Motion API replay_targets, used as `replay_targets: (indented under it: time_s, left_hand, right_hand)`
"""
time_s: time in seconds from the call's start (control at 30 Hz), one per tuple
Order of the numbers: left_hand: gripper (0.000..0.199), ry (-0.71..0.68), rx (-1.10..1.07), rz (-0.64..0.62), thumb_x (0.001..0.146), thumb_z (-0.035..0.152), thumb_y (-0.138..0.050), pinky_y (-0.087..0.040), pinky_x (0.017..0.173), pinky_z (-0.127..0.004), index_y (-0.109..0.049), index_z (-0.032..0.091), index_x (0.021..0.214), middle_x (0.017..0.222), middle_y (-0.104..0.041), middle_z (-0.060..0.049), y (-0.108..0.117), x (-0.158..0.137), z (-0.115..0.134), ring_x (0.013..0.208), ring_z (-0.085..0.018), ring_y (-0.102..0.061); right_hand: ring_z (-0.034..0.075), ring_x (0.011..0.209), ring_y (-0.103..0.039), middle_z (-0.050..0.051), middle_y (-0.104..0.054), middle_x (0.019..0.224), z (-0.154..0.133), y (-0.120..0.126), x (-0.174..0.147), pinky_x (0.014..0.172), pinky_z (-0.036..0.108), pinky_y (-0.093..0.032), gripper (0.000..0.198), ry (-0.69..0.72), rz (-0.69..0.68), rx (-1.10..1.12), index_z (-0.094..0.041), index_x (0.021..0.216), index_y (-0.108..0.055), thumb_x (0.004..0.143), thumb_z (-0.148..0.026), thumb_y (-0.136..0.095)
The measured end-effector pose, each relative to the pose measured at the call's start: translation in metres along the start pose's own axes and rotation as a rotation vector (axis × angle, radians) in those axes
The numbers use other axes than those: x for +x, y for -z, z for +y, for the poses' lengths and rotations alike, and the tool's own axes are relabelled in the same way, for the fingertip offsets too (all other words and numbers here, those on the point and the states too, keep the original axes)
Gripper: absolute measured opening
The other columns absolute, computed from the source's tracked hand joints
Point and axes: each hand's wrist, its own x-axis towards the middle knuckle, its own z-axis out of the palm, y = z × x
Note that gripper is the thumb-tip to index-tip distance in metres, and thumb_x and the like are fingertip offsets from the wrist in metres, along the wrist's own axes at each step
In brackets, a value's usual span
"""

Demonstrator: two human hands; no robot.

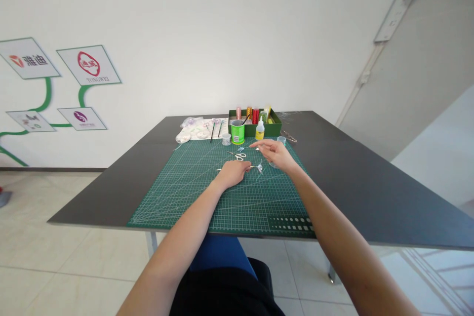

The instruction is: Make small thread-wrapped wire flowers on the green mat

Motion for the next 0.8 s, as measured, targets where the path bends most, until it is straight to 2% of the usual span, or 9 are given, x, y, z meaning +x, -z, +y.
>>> replay_targets:
  time_s: [0.17, 0.4, 0.67, 0.73, 0.8]
  left_hand:
    - [0.021, -0.077, -0.079, -0.014, 0.089, 0.016, -0.048, -0.042, 0.071, -0.028, -0.066, 0.023, 0.083, 0.080, -0.070, -0.006, 0.000, -0.001, 0.002, 0.075, -0.023, -0.065]
    - [0.024, -0.114, -0.023, -0.061, 0.096, 0.022, -0.045, -0.042, 0.071, -0.025, -0.066, 0.022, 0.087, 0.086, -0.072, -0.003, 0.006, 0.000, 0.005, 0.081, -0.019, -0.065]
    - [0.030, -0.139, -0.272, -0.010, 0.099, 0.024, -0.041, -0.041, 0.070, -0.023, -0.061, 0.019, 0.078, 0.068, -0.064, 0.001, 0.008, 0.002, 0.004, 0.068, -0.014, -0.058]
    - [0.031, -0.152, -0.331, 0.025, 0.099, 0.024, -0.041, -0.042, 0.075, -0.024, -0.061, 0.018, 0.076, 0.072, -0.065, 0.000, 0.008, 0.002, 0.003, 0.072, -0.014, -0.060]
    - [0.031, -0.154, -0.375, 0.071, 0.099, 0.024, -0.041, -0.043, 0.079, -0.025, -0.061, 0.018, 0.076, 0.078, -0.067, -0.001, 0.009, 0.003, 0.002, 0.078, -0.015, -0.061]
  right_hand:
    - [0.008, 0.043, -0.018, -0.009, -0.025, 0.048, 0.010, 0.006, 0.002, 0.043, 0.025, -0.014, 0.040, 0.005, 0.029, -0.022, -0.014, 0.106, -0.073, 0.091, -0.047, -0.056]
    - [0.007, 0.042, -0.020, -0.010, -0.024, 0.048, 0.024, 0.005, 0.004, 0.044, 0.023, -0.015, 0.044, -0.039, 0.023, -0.113, -0.008, 0.120, -0.068, 0.091, -0.038, -0.052]
    - [0.009, 0.044, -0.020, -0.009, -0.025, 0.048, 0.040, 0.001, 0.006, 0.045, 0.024, -0.016, 0.047, -0.138, 0.007, -0.170, -0.006, 0.123, -0.067, 0.088, -0.032, -0.051]
    - [0.009, 0.045, -0.022, -0.008, -0.029, 0.048, 0.044, 0.000, 0.006, 0.046, 0.023, -0.019, 0.046, -0.156, -0.001, -0.195, -0.006, 0.121, -0.068, 0.087, -0.031, -0.051]
    - [0.010, 0.048, -0.029, -0.004, -0.043, 0.053, 0.048, -0.001, 0.007, 0.049, 0.024, -0.025, 0.044, -0.138, -0.002, -0.207, -0.006, 0.116, -0.071, 0.085, -0.031, -0.053]
